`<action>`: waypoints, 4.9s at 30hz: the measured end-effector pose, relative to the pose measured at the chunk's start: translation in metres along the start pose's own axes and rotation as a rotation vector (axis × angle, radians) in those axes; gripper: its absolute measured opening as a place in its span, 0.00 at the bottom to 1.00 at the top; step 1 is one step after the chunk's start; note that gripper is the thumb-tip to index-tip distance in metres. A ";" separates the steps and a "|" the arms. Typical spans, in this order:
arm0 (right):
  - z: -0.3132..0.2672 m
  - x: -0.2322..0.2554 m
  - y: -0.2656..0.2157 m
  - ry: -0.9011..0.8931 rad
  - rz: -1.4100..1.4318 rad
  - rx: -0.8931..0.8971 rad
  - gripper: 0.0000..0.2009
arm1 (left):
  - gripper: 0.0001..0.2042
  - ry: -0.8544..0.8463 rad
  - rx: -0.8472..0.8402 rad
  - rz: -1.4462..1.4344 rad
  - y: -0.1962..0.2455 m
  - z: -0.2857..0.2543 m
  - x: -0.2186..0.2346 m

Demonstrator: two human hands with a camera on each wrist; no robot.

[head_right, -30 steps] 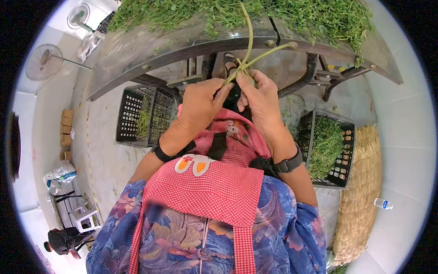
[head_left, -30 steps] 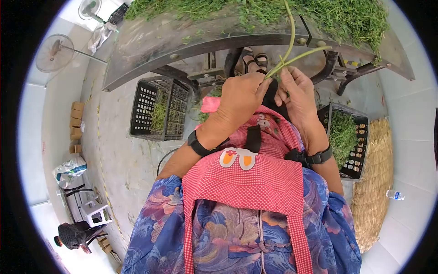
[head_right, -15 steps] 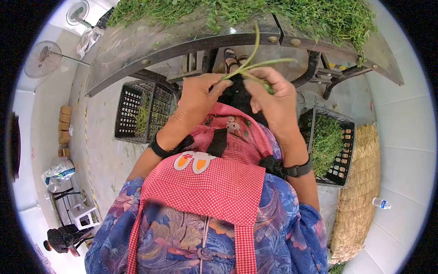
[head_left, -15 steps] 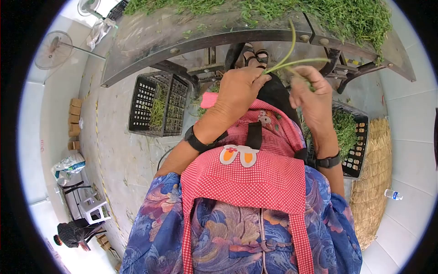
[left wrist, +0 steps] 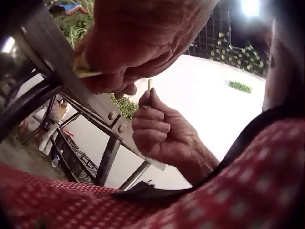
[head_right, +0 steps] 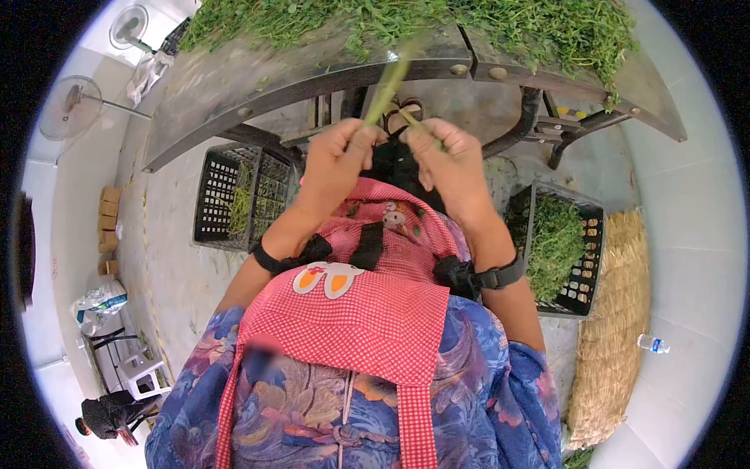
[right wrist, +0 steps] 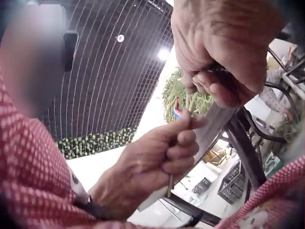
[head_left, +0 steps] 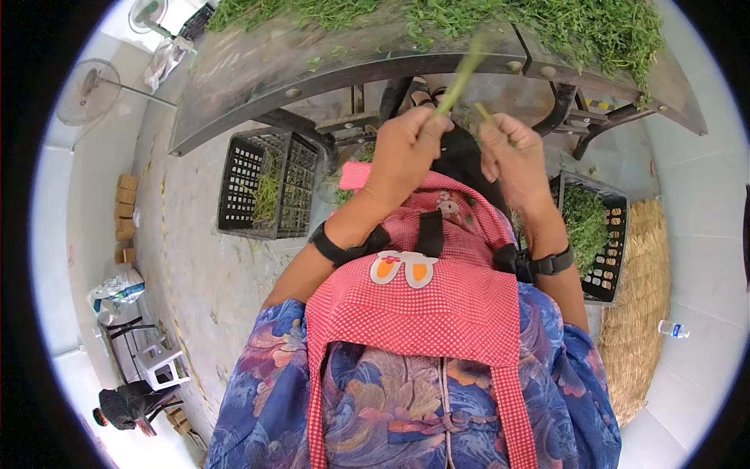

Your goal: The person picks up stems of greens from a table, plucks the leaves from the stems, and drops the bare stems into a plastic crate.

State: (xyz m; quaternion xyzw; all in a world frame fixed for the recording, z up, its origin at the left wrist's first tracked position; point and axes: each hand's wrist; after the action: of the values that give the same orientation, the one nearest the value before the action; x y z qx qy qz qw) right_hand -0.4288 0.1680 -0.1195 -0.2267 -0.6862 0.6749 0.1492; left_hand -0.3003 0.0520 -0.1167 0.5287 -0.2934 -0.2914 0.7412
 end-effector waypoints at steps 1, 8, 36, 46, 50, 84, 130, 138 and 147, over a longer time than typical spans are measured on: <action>-0.002 -0.005 0.001 0.010 -0.036 -0.001 0.10 | 0.12 0.067 0.092 -0.196 0.001 0.002 0.000; 0.002 -0.005 0.007 0.015 -0.365 0.098 0.09 | 0.11 0.003 0.295 -0.567 0.013 0.001 -0.007; -0.012 0.002 -0.002 -0.291 0.530 -0.148 0.20 | 0.12 0.060 0.176 -0.721 0.013 0.007 -0.006; -0.012 -0.003 0.005 -0.081 0.219 -0.092 0.11 | 0.11 0.031 0.180 -0.574 0.012 0.003 -0.012; -0.012 0.000 0.007 -0.078 0.237 -0.078 0.09 | 0.11 0.000 0.109 -0.355 0.003 0.003 -0.012; -0.011 0.010 0.014 0.059 -0.963 0.267 0.11 | 0.11 -0.005 -0.182 0.231 -0.005 -0.002 -0.020; -0.035 0.035 -0.002 -0.116 -0.331 -0.017 0.10 | 0.10 -0.084 -0.113 0.127 -0.003 -0.009 -0.026; -0.033 0.028 -0.002 0.050 -0.529 0.077 0.10 | 0.09 -0.099 -0.182 0.174 -0.006 -0.010 -0.026; -0.013 0.030 0.012 0.263 -0.263 -0.109 0.08 | 0.09 -0.030 -0.220 0.201 -0.003 -0.011 -0.028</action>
State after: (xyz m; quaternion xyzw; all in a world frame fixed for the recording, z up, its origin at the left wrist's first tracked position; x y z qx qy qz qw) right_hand -0.4460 0.1943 -0.1338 -0.2288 -0.7202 0.5759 0.3121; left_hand -0.3109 0.0789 -0.1262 0.4078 -0.3220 -0.2539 0.8158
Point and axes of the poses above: each hand's wrist, its own z-axis towards the middle knuckle, its own x-axis out of the back of the hand, y = z × x, and after that the axes turned 12 degrees about -z, right-handed
